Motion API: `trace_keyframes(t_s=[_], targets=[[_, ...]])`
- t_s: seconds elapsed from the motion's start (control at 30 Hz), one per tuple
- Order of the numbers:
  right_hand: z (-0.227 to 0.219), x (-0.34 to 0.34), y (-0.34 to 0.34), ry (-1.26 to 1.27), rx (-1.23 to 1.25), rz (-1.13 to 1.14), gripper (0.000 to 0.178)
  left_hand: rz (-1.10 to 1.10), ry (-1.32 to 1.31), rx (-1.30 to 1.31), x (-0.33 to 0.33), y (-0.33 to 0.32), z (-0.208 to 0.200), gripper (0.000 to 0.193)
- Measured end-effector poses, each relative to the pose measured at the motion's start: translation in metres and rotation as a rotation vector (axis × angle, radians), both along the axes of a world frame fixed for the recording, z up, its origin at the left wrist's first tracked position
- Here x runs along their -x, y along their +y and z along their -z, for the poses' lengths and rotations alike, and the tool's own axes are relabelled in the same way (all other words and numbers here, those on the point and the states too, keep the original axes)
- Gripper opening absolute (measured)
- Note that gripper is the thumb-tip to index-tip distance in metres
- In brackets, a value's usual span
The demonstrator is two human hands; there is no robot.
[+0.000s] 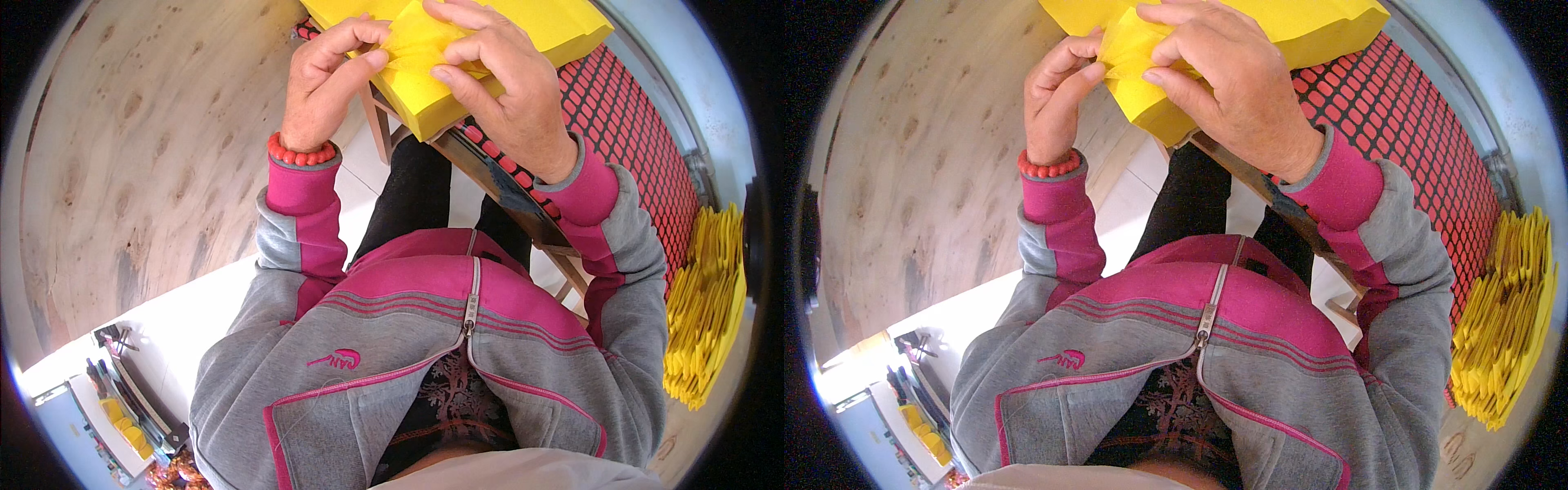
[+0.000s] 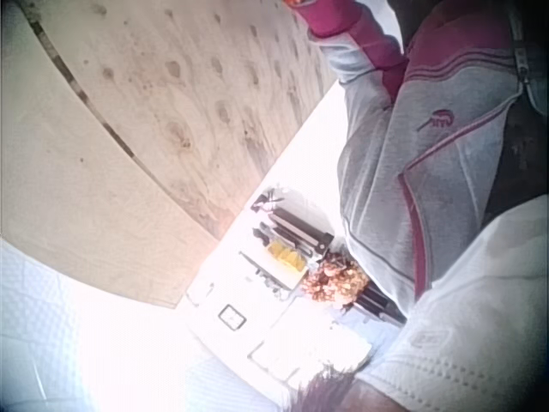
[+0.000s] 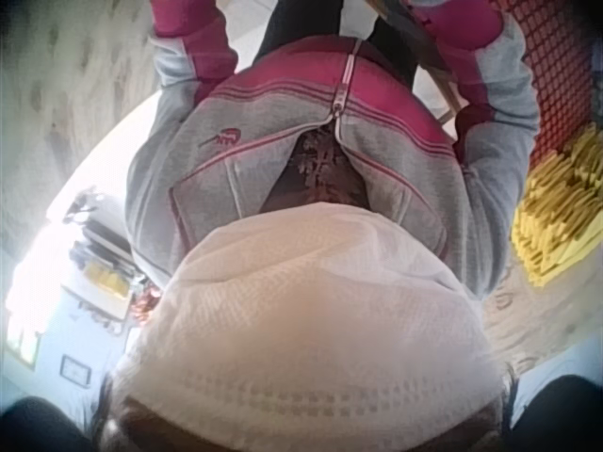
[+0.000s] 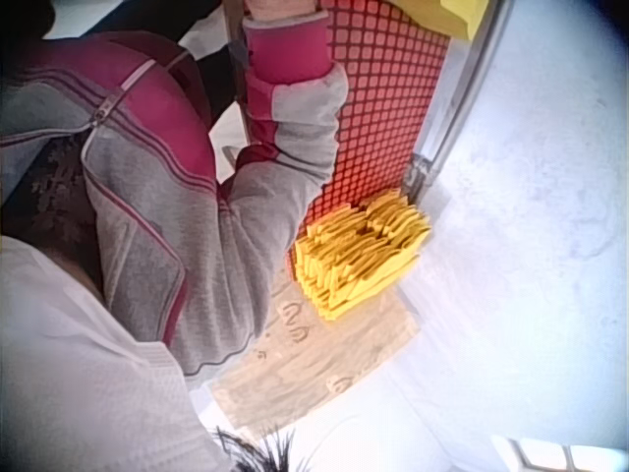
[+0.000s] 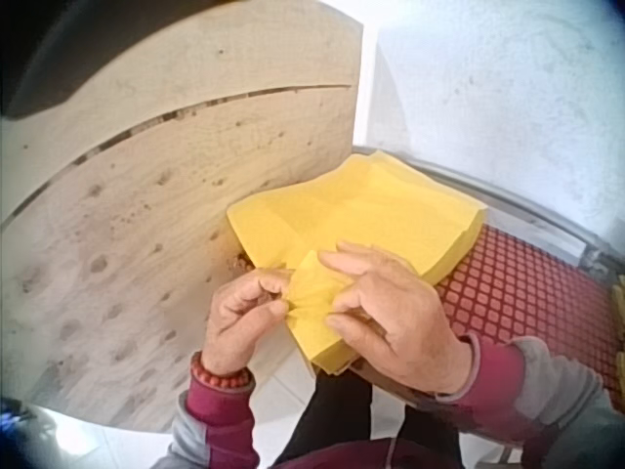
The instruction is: The person folds yellow paper sheets by hand on a patterned table, repeatedly folding each sheet in half and stacking the finished pieces. The person handles the sheets one at a time, aligning edges and pressing folds before placing them in a growing stack.
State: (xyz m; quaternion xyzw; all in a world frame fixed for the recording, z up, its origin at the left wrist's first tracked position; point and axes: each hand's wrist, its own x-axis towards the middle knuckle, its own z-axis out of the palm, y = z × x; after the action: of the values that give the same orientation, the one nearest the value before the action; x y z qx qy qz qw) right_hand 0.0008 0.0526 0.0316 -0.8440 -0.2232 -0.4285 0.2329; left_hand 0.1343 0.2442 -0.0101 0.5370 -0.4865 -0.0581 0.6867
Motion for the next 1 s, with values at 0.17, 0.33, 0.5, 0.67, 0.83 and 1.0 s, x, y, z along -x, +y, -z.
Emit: trace_keyframes(t_s=[0.17,0.33,0.5,0.67,0.83,1.0], targets=[[-0.001,0.002,-0.001,0.072,0.005,0.021,0.017,-0.036,-0.081,-0.013,-0.006,0.001,0.004,0.020],[0.001,-0.003,0.000,-0.021,-0.006,-0.018,0.017,-0.046,-0.209,-0.028,-0.013,0.002,0.005,0.024],[0.000,0.000,0.001,0.046,0.002,0.022,0.017,-0.036,-0.215,-0.040,-0.016,0.004,0.006,0.028],[0.000,-0.002,0.002,-0.038,-0.025,-0.015,0.017,-0.077,-0.266,-0.039,-0.014,0.002,0.007,0.031],[0.002,-0.004,0.002,-0.052,0.031,0.016,0.017,-0.099,-0.263,-0.052,-0.009,0.002,0.004,0.029],[0.001,-0.005,0.003,-0.169,0.095,0.022,0.018,-0.131,-0.262,-0.055,-0.004,0.001,0.002,0.027]])
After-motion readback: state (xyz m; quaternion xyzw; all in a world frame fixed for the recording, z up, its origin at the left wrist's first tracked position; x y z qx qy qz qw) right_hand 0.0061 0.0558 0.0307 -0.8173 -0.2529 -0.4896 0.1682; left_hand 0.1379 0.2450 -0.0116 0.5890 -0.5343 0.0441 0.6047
